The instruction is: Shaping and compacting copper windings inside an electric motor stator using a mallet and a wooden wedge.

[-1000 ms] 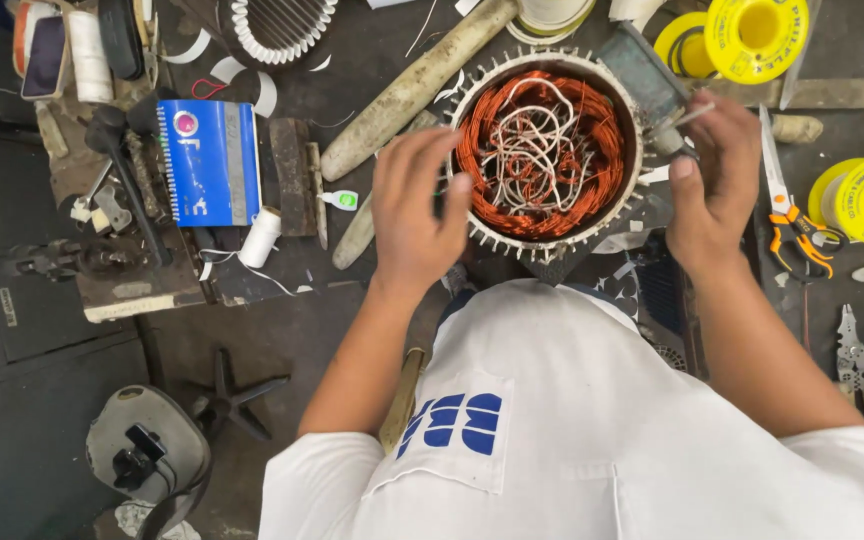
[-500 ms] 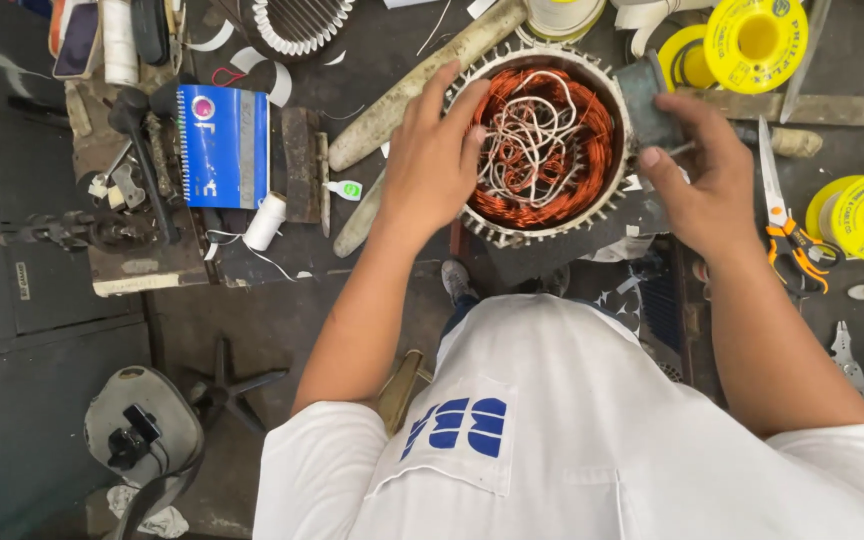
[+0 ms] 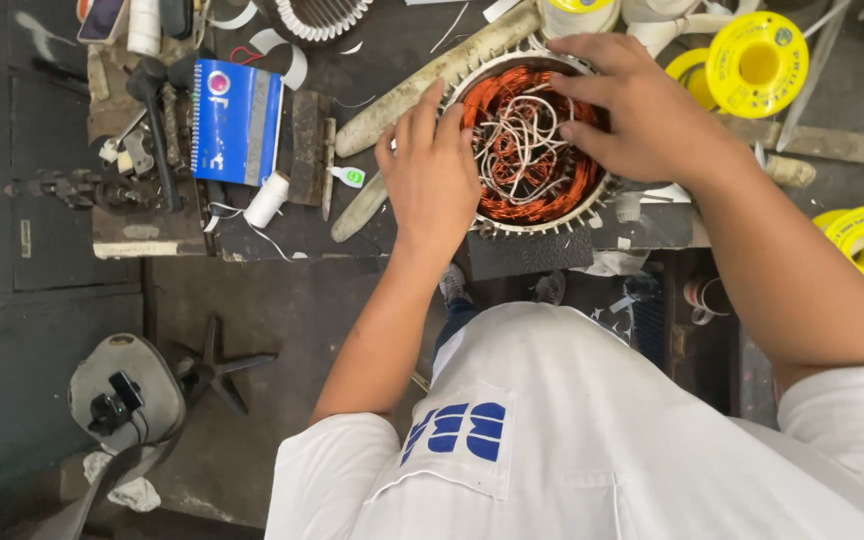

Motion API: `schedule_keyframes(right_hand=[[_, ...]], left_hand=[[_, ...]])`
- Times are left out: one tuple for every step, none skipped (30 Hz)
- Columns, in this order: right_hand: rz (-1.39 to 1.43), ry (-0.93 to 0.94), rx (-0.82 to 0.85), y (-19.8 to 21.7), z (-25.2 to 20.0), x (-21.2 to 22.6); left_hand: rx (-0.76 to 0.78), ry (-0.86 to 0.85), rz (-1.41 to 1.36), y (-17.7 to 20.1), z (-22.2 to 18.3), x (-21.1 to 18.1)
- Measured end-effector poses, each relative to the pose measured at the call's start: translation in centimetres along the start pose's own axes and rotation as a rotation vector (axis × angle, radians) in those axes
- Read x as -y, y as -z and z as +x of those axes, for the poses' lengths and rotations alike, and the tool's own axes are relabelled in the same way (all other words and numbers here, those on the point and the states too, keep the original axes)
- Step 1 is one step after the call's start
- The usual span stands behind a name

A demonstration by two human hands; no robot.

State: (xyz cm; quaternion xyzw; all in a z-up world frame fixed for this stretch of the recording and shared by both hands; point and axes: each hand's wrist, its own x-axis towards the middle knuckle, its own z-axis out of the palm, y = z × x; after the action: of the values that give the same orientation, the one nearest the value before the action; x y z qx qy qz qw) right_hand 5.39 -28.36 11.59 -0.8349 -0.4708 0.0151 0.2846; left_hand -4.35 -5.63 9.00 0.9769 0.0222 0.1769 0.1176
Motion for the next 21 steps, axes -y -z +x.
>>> schedule_keyframes(right_hand=[[0.006, 0.006, 0.009, 0.2, -0.1, 0.1], [0.022, -0.027, 0.013, 0.4, -0.3, 0.2], [0.040, -0.065, 0.015, 0.5, -0.6, 0.4], [0.049, -0.065, 0.023, 0.3, -0.5, 0.8], [0.018, -0.077, 0.045, 0.4, -0.3, 1.0], [-0.012, -0.090, 0.065, 0.5, -0.1, 1.3], [-0.015, -0.090, 0.065, 0.4, -0.1, 1.0], [-0.071, -0.053, 0.093, 0.3, 0.0, 0.8], [-0.124, -0.012, 0.127, 0.1, 0.0, 0.6], [-0.124, -0.009, 0.131, 0.3, 0.1, 0.6], [-0.111, -0.012, 0.150, 0.6, 0.3, 0.5], [-0.098, -0.015, 0.170, 0.9, 0.4, 0.6], [-0.101, -0.008, 0.168, 1.4, 0.6, 0.2], [-0.035, -0.017, 0.086, 1.9, 0.7, 0.0], [0.032, -0.029, 0.006, 2.5, 0.6, -0.3], [0.030, -0.025, 0.007, 2.2, 1.0, -0.9], [0.016, -0.003, -0.040, 1.8, 1.4, -1.5], [0.003, 0.018, -0.087, 1.4, 1.9, -2.1], [0.003, 0.021, -0.087, 0.9, 2.3, -2.2], [0.029, 0.051, -0.058, 0.4, 2.7, -2.3], [0.054, 0.080, -0.029, -0.1, 3.1, -2.3]], left_hand=[[0.003, 0.012, 0.003, -0.1, 0.1, 0.2], [0.015, -0.014, -0.033, -0.3, 0.2, 0.4], [0.033, -0.043, -0.069, -0.4, 0.3, 0.6], [0.040, -0.034, -0.067, -0.5, 0.2, 0.9], [0.048, -0.046, -0.159, -0.6, 0.6, 1.2], [0.056, -0.057, -0.250, -0.7, 1.0, 1.5], [0.054, -0.059, -0.252, -0.5, 1.3, 1.5], [0.061, -0.090, -0.264, -0.4, 1.6, 1.5], [0.070, -0.113, -0.274, -0.2, 1.7, 1.6], [0.068, -0.108, -0.275, -0.3, 1.9, 1.4], [0.100, -0.101, -0.222, -0.4, 2.1, 1.3], [0.131, -0.094, -0.169, -0.4, 2.3, 1.2], [0.124, -0.092, -0.167, -0.5, 2.4, 1.4], [0.091, -0.106, -0.156, -0.6, 2.5, 1.6], [0.062, -0.120, -0.148, -0.7, 2.4, 1.6], [0.057, -0.117, -0.149, -0.9, 2.5, 1.9], [0.045, -0.156, -0.193, -1.1, 2.6, 2.3], [0.033, -0.195, -0.237, -1.3, 2.8, 2.6], [0.032, -0.194, -0.236, -1.2, 3.1, 3.0], [0.035, -0.256, -0.311, -1.1, 3.4, 3.4], [0.038, -0.318, -0.388, -0.9, 3.8, 3.8]])
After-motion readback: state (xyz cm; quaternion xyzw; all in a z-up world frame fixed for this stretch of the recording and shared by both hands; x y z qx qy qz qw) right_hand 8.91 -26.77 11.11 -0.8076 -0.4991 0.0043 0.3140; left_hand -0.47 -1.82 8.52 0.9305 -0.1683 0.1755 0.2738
